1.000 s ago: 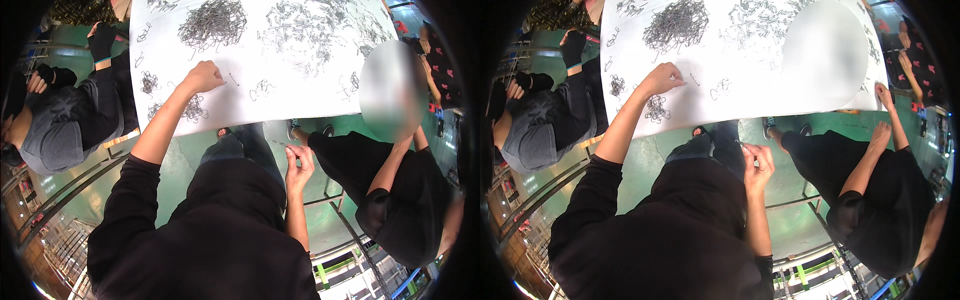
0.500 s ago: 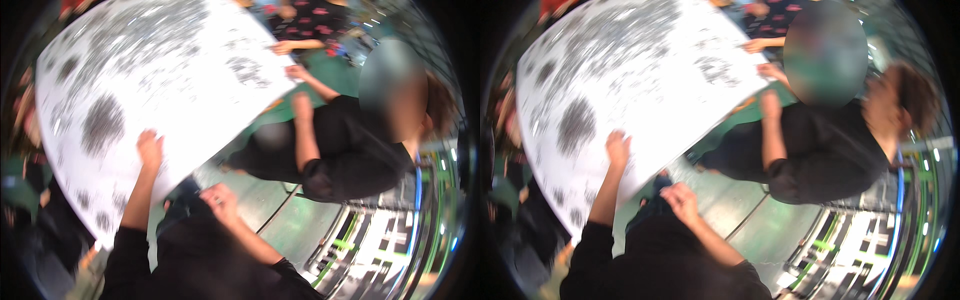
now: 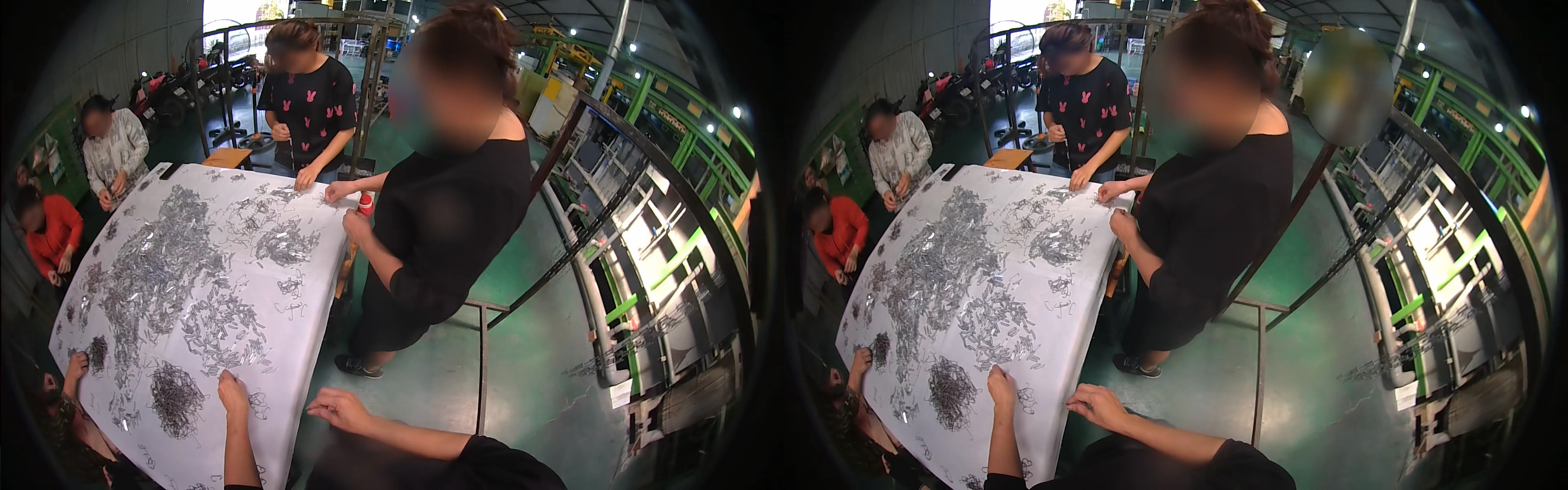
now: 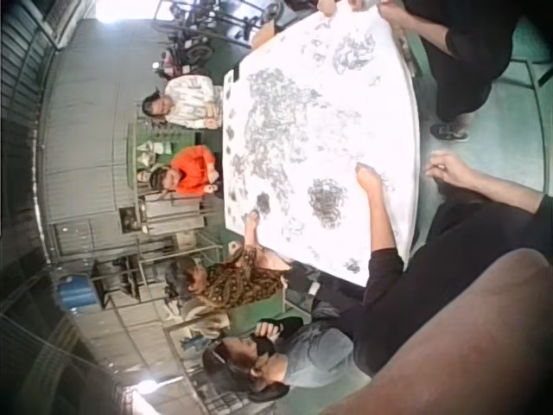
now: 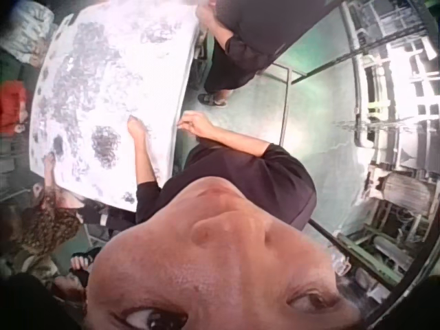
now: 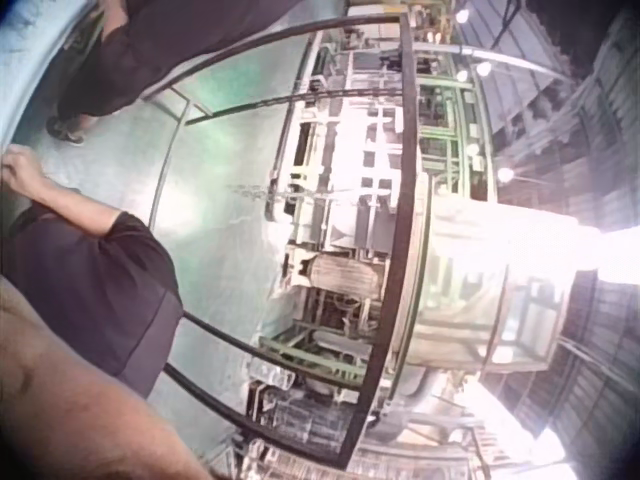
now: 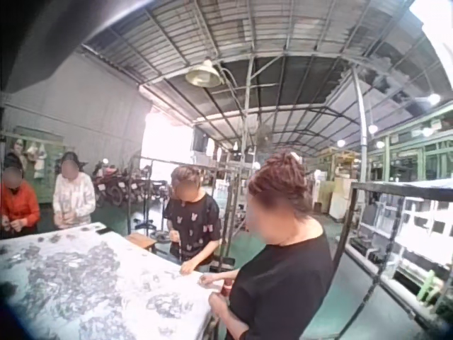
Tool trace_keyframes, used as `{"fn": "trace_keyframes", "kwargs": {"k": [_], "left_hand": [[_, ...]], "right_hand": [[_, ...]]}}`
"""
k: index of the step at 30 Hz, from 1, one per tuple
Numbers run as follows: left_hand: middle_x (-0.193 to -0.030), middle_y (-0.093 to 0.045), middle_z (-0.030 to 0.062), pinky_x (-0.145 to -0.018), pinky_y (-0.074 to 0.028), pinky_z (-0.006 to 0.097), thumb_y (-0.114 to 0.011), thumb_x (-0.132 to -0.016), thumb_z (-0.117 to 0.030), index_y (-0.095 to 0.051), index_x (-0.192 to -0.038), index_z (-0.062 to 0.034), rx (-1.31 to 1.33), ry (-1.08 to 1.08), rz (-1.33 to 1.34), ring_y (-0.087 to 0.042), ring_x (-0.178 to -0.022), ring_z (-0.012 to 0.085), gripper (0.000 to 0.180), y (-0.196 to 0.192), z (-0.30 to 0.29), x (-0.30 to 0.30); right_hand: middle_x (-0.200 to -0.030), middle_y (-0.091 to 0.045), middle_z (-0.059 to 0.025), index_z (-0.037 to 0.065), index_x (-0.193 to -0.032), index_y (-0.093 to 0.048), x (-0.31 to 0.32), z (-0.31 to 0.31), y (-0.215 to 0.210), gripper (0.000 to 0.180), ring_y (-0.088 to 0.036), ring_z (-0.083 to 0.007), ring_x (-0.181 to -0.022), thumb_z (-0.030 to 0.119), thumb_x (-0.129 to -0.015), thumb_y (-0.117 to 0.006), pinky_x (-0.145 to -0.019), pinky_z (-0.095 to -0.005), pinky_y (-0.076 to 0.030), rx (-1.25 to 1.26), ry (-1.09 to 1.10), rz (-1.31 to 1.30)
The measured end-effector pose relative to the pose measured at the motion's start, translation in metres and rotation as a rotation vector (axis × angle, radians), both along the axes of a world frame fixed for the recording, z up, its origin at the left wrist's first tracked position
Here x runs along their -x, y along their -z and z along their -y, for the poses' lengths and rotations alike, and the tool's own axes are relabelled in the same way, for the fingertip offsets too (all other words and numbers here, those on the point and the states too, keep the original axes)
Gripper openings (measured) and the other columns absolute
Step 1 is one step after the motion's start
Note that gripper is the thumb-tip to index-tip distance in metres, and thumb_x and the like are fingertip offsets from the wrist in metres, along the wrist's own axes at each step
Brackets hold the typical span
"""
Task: The person picks up small metal clips from a large white sheet on a table and places them into a nearby container. The task is performed by hand with repetitive pick-and-place motions.
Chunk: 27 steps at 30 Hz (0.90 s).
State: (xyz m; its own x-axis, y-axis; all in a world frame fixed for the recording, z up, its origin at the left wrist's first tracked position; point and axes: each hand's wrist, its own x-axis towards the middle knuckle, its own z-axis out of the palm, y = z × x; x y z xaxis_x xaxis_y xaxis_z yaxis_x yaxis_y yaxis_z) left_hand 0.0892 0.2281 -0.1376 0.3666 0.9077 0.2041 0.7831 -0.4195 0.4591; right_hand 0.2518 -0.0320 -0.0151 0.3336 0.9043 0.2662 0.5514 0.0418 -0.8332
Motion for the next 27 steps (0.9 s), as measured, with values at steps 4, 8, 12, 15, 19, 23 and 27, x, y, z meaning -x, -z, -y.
{"fn": "trace_keyframes", "kwargs": {"k": [4,8,12,15,19,23,27], "left_hand": [[-0.074,-0.062,0.0216,-0.070,-0.051,0.045,-0.056,-0.072,0.003,-0.054,-0.092,0.0021,0.151,-0.045,0.225,-0.063,-0.074,0.0397,0.021,-0.004,0.021,0.022],[-0.077,-0.065,0.0135,-0.064,-0.054,0.033,-0.063,-0.074,-0.002,-0.060,-0.107,0.0016,0.384,-0.131,0.352,-0.065,-0.070,0.0213,0.033,-0.015,0.053,0.050],[-0.096,-0.065,0.0104,-0.077,-0.056,0.029,-0.062,-0.087,-0.006,-0.062,-0.109,0.0055,0.765,-0.039,1.026,-0.065,-0.082,0.0178,0.025,-0.059,0.112,0.060],[-0.097,-0.068,0.0124,-0.080,-0.057,0.030,-0.066,-0.089,-0.014,-0.064,-0.108,0.0054,0.840,-0.097,1.124,-0.067,-0.088,0.0198,0.027,-0.102,0.161,0.063],[-0.091,-0.070,0.0086,-0.075,-0.054,0.026,-0.067,-0.089,-0.015,-0.069,-0.101,0.0033,0.747,-0.144,1.074,-0.066,-0.084,0.0139,0.022,-0.145,0.213,0.062],[-0.088,-0.071,0.0078,-0.073,-0.052,0.025,-0.068,-0.088,-0.014,-0.070,-0.099,0.0034,0.600,-0.177,1.005,-0.066,-0.081,0.0112,0.021,-0.153,0.238,0.070],[-0.085,-0.072,0.0078,-0.074,-0.053,0.025,-0.070,-0.086,-0.014,-0.071,-0.096,0.0023,0.513,-0.219,0.937,-0.066,-0.079,0.0118,0.019,-0.152,0.251,0.077]], "right_hand": [[-0.084,-0.064,-0.0083,0.009,-0.086,-0.070,0.009,0.006,-0.003,0.006,-0.062,-0.0278,-0.077,0.012,-0.081,-0.068,-0.066,-0.0381,-0.050,0.000,-0.033,0.074],[-0.074,-0.062,-0.0105,0.008,-0.076,-0.067,0.027,0.008,-0.006,0.004,-0.061,-0.0294,-0.072,0.008,-0.073,-0.070,-0.061,-0.0407,-0.049,-0.068,-0.070,0.058],[-0.074,-0.063,-0.0055,0.010,-0.077,-0.070,0.043,0.008,-0.013,0.001,-0.060,-0.0255,-0.066,0.010,-0.076,-0.071,-0.061,-0.0381,-0.045,-0.039,-0.075,0.068],[-0.072,-0.062,-0.0006,0.012,-0.076,-0.070,0.062,0.011,-0.017,0.005,-0.057,-0.0183,-0.061,0.015,-0.078,-0.072,-0.064,-0.0329,-0.036,0.018,-0.085,0.027],[-0.071,-0.061,-0.0004,0.011,-0.077,-0.069,0.078,0.019,-0.025,0.007,-0.057,-0.0162,-0.062,0.016,-0.079,-0.073,-0.065,-0.0313,-0.036,0.032,-0.115,0.097],[-0.073,-0.063,-0.0022,0.008,-0.079,-0.068,0.093,0.022,-0.025,0.009,-0.059,-0.0163,-0.065,0.015,-0.079,-0.073,-0.067,-0.0308,-0.037,0.028,-0.143,0.115],[-0.074,-0.063,-0.0025,0.006,-0.079,-0.067,0.103,0.024,-0.022,0.009,-0.060,-0.0170,-0.065,0.013,-0.078,-0.073,-0.068,-0.0309,-0.038,0.004,-0.168,0.150]]}}
